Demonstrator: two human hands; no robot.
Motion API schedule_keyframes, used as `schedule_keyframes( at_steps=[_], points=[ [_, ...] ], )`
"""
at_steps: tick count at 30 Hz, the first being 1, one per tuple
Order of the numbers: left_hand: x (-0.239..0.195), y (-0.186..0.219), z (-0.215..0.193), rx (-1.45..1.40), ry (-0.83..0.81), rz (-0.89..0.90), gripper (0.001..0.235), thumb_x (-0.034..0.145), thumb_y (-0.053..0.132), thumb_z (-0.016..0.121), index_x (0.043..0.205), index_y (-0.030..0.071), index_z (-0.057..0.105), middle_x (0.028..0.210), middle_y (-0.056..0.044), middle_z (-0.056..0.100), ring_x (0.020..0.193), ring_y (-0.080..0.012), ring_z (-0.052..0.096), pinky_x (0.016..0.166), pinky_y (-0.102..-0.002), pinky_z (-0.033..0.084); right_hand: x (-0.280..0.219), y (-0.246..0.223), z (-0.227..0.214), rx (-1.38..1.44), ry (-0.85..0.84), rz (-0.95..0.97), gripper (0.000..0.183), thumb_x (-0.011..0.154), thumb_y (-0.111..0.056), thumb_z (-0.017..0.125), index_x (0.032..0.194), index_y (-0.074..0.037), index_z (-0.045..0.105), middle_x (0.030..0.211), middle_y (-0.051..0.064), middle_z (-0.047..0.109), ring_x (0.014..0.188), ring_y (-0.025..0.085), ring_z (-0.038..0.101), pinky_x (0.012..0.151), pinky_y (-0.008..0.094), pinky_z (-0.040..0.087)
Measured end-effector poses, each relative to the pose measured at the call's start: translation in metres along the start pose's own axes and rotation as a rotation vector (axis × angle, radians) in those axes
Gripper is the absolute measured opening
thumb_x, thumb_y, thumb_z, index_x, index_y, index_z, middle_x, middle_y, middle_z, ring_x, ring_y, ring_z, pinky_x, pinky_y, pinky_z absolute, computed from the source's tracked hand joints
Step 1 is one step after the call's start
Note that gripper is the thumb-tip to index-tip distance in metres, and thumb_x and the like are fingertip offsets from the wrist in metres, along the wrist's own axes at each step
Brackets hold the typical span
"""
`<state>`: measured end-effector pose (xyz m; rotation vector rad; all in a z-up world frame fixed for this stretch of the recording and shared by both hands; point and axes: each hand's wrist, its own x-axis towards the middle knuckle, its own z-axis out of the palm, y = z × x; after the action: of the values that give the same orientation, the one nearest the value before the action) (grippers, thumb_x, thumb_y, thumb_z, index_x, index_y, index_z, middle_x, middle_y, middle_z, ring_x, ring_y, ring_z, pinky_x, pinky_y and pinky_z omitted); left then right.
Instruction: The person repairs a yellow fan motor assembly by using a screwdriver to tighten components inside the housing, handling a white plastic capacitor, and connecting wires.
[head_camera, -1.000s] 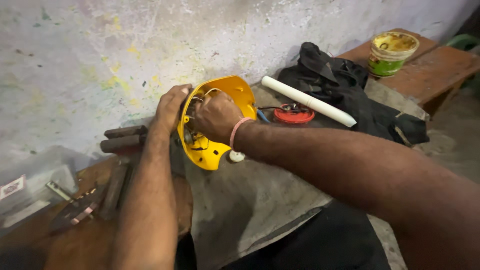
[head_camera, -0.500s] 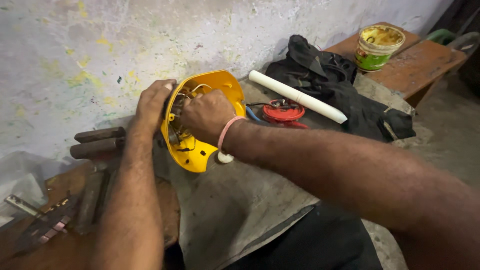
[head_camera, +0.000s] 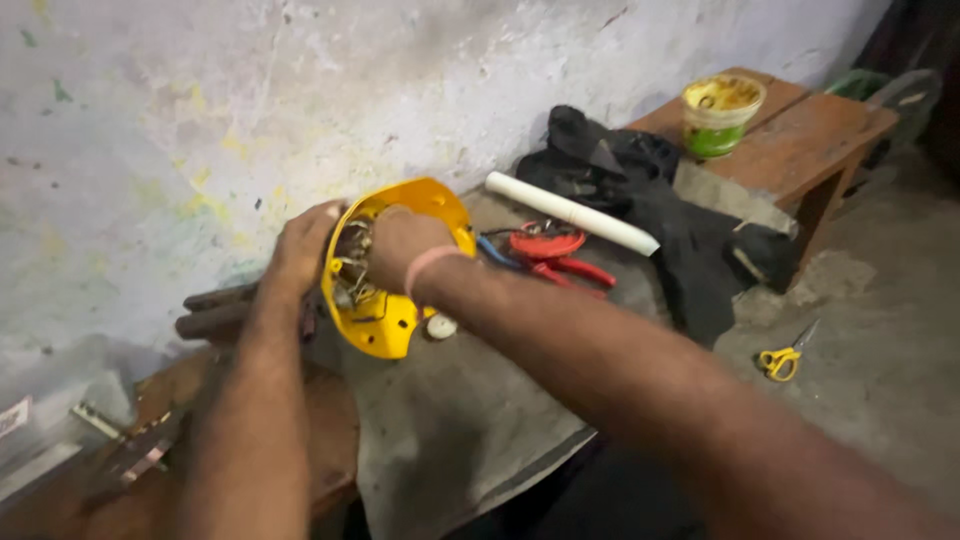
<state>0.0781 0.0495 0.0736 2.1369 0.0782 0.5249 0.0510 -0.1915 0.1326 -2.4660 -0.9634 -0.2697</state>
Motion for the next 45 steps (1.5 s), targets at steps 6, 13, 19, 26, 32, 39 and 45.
schedule_keyframes(
  at_steps=[6,13,19,26,32,39,45],
  points=[
    [-0.073,0.077,-0.016,0.263,0.122,0.176,0.057,0.093,0.043,0.068,0.132,0.002,0.066,0.122,-0.019,0.072,0.115,-0.0282,0.069,0.099,-0.04,0.051,-0.121,0.076,0.019,0.201,0.142,0.164,0.023,0.093,-0.027,0.062,0.103,-0.006,0.065,0.084,0.021,0.072,0.08,0.045,0.069,0.073,0.057,0.053],
    [-0.086,0.135,0.002,0.636,0.132,0.022,0.036,0.098,0.034,0.063,0.12,0.007,0.072,0.102,-0.026,0.073,0.098,-0.0443,0.07,0.089,-0.052,0.054,-0.123,0.09,0.08,0.225,0.309,0.009,0.029,0.087,-0.016,0.063,0.113,-0.004,0.061,0.097,0.021,0.069,0.082,0.045,0.067,0.07,0.057,0.052],
    [-0.081,0.099,-0.034,0.714,0.251,0.079,0.03,0.101,0.027,0.061,0.119,0.006,0.073,0.096,-0.029,0.071,0.094,-0.0508,0.067,0.087,-0.058,0.052,-0.104,0.084,0.082,0.174,0.336,-0.095,0.024,0.088,-0.013,0.064,0.111,-0.012,0.067,0.093,0.015,0.066,0.08,0.037,0.068,0.068,0.049,0.054],
    [-0.087,0.092,-0.028,0.712,0.292,-0.002,0.03,0.101,0.028,0.058,0.117,0.006,0.072,0.094,-0.03,0.07,0.092,-0.0527,0.066,0.083,-0.059,0.052,-0.095,0.068,0.079,0.133,0.298,-0.139,0.032,0.079,-0.017,0.07,0.109,-0.007,0.067,0.093,0.016,0.063,0.08,0.036,0.067,0.066,0.048,0.054],
    [-0.098,0.097,-0.008,0.792,0.342,0.016,0.029,0.101,0.025,0.057,0.115,0.003,0.07,0.088,-0.03,0.071,0.085,-0.0527,0.068,0.079,-0.06,0.052,-0.087,0.079,0.09,0.163,0.392,-0.177,0.031,0.084,-0.013,0.068,0.115,-0.008,0.068,0.095,0.015,0.062,0.086,0.035,0.066,0.069,0.046,0.054],
    [-0.119,0.087,-0.006,0.783,0.384,0.1,0.025,0.102,0.02,0.058,0.112,0.0,0.069,0.089,-0.03,0.07,0.083,-0.0514,0.067,0.077,-0.06,0.052,-0.083,0.089,0.1,0.225,0.369,-0.171,0.033,0.084,-0.014,0.069,0.116,-0.008,0.068,0.098,0.015,0.062,0.086,0.036,0.066,0.07,0.047,0.053],
    [-0.136,0.072,-0.002,0.721,0.458,0.211,0.023,0.103,0.016,0.057,0.115,-0.001,0.068,0.094,-0.029,0.071,0.086,-0.0504,0.067,0.078,-0.058,0.053,-0.084,0.086,0.096,0.251,0.355,-0.171,0.037,0.08,-0.012,0.069,0.117,-0.007,0.067,0.098,0.015,0.063,0.087,0.036,0.067,0.07,0.047,0.054]
  ],
)
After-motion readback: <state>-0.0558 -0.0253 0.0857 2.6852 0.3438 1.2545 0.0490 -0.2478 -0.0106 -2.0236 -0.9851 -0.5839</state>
